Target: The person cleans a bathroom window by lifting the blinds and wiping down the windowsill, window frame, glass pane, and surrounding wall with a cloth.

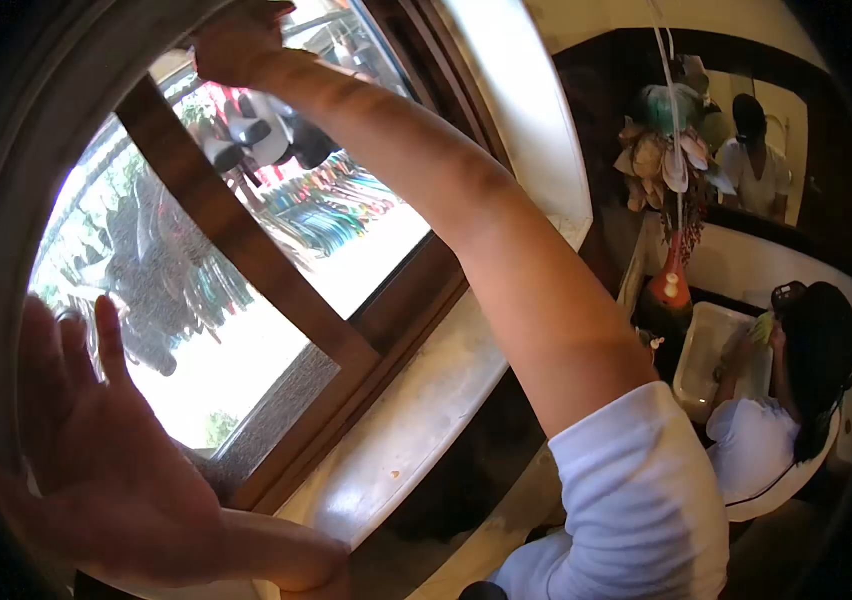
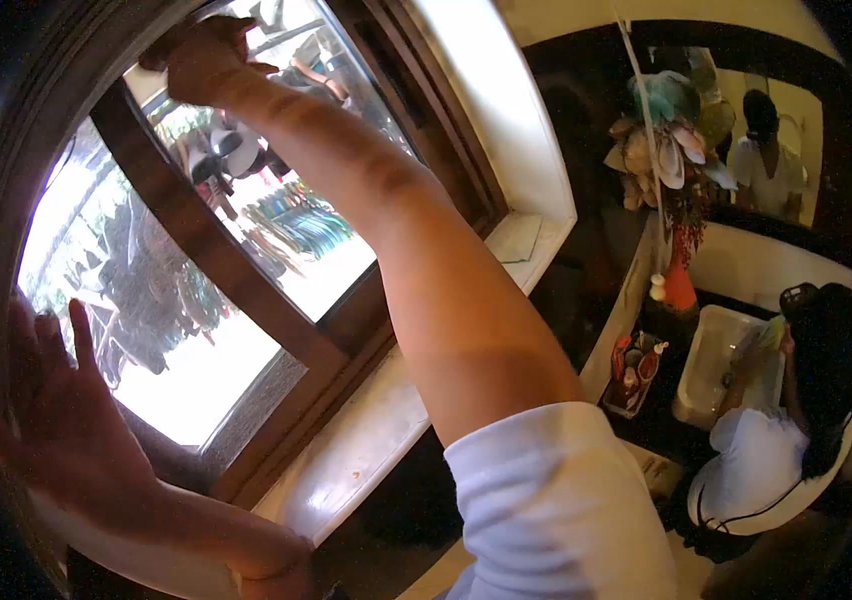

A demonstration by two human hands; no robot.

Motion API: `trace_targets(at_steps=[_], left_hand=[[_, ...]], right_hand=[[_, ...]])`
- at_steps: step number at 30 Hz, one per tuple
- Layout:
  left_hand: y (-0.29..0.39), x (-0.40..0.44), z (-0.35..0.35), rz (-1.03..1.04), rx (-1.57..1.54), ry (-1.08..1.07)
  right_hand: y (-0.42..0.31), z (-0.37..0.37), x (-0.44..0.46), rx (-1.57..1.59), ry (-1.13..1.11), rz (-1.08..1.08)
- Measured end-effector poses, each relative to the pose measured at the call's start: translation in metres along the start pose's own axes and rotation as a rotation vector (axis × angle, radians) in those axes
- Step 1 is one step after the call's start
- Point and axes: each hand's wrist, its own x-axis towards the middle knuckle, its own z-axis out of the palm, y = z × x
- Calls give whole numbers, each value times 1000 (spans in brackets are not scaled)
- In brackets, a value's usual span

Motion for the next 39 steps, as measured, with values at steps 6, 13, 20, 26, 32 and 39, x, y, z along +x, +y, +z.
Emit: trace_targets(at_steps=[6,13,20,26,32,39], left_hand=[[-4,-5,9,95,64,65],[1,4,-12,-26,-95,107],[-1,1,-3,-3,-103,173],[11,20,-59,-241,-169,-649],[6,13,-53,-153,-153,-506],[9,23,-62,-172,-88,-631]], right_hand=[[68,69,45,-58,73,617],[64,35,38,-724,-310,297],[7,-4,-4,-74,783,-196],[96,35,30,-68,546,493],[88,33,30,-183,431,560],[-22,4,34,83,539,30]])
